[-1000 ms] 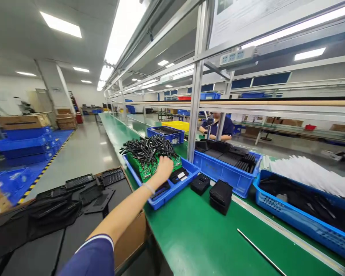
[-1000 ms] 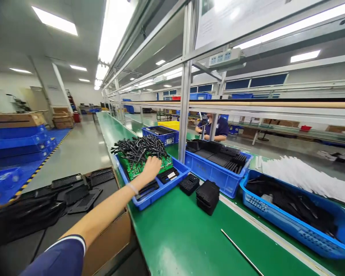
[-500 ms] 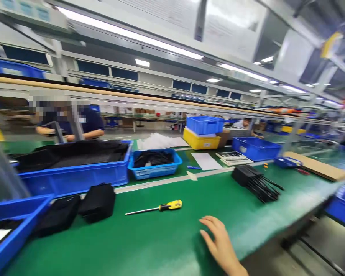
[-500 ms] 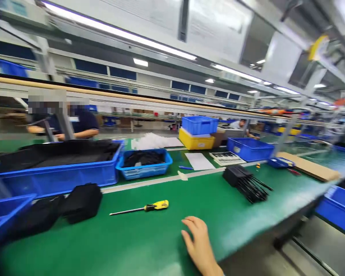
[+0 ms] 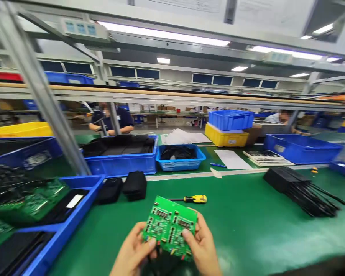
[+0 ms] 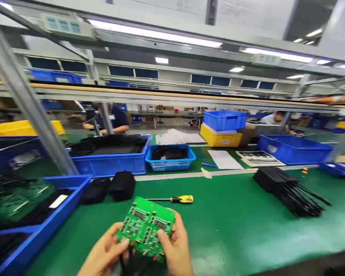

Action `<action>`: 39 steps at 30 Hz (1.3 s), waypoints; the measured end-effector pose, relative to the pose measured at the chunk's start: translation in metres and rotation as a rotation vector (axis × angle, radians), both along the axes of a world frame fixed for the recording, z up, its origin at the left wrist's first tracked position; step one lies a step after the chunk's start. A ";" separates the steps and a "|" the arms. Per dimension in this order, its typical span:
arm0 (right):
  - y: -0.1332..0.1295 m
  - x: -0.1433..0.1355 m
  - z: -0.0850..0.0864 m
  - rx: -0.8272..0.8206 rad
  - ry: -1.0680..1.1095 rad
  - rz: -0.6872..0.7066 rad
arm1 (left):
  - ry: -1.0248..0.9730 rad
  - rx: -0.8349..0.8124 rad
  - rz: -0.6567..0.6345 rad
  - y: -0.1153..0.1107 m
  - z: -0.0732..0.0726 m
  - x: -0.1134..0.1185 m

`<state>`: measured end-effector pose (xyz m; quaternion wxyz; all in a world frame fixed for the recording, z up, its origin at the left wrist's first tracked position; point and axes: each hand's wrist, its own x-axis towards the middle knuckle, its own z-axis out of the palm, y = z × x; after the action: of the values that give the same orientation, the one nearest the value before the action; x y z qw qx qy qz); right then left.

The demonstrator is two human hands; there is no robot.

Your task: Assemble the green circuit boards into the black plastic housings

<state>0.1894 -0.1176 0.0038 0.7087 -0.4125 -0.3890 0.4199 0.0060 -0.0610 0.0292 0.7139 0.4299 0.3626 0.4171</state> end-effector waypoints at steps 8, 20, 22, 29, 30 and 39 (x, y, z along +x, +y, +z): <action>0.017 0.020 -0.026 -0.122 -0.260 -0.217 | -0.004 -0.160 0.047 -0.012 -0.028 0.040; 0.027 0.030 -0.015 -0.210 -0.700 -0.189 | 0.176 0.161 0.172 -0.010 -0.058 0.035; 0.028 0.026 -0.017 -0.195 -0.731 -0.181 | 0.205 0.219 0.161 -0.010 -0.058 0.036; 0.029 0.024 -0.026 -0.232 -0.678 -0.240 | 0.169 0.201 0.189 -0.011 -0.061 0.042; 0.030 0.026 -0.026 -0.246 -0.665 -0.228 | 0.169 0.212 0.186 -0.011 -0.061 0.041; 0.038 0.034 -0.022 -0.198 -0.785 -0.190 | 0.334 0.375 0.179 -0.011 -0.046 0.040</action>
<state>0.2237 -0.0800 -0.0181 0.4992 -0.6415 -0.5475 0.1989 0.0459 -0.0715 -0.0168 0.5123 0.5838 0.4286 0.4616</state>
